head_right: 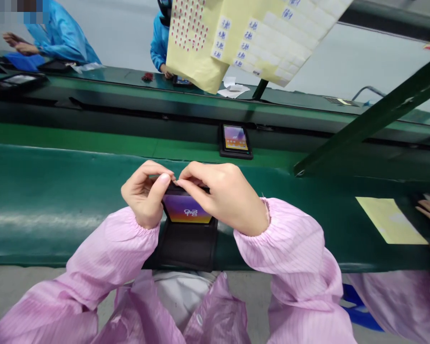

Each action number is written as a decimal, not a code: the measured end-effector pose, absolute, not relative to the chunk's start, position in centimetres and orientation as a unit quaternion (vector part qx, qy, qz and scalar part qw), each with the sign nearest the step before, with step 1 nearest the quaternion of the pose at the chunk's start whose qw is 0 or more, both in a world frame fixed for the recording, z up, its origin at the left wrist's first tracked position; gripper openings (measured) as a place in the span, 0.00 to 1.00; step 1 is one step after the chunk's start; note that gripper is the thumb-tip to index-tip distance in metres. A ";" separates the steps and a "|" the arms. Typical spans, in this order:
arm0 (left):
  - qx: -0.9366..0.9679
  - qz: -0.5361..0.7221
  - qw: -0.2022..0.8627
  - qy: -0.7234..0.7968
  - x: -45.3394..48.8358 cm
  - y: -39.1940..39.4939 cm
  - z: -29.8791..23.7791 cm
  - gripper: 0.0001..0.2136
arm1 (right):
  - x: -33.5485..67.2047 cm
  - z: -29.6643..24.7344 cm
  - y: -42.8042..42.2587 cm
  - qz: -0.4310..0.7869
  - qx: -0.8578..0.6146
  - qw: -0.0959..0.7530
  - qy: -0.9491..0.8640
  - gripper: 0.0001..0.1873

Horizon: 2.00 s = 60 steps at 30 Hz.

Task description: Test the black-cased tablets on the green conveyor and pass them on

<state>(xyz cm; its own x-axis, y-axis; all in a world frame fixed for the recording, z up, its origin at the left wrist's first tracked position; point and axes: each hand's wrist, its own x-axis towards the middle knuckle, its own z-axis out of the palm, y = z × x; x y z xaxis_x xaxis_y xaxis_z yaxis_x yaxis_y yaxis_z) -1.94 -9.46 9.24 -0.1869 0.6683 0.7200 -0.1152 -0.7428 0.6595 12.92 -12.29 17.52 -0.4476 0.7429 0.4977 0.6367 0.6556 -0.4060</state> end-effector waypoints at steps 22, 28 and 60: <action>0.569 0.726 0.273 0.275 -2.0 -9.3 9.0 0.06 | 12.7 17.9 -11.5 0.130 -0.412 0.271 -0.860 0.05; 0.566 0.730 0.270 0.272 -1.9 -9.0 9.0 0.05 | 12.8 17.6 -11.5 0.065 -0.411 0.257 -0.872 0.09; 0.197 0.396 0.861 0.251 -2.0 -3.4 -1.2 0.32 | 17.6 -5.6 -15.1 0.088 -0.658 0.257 -0.702 0.28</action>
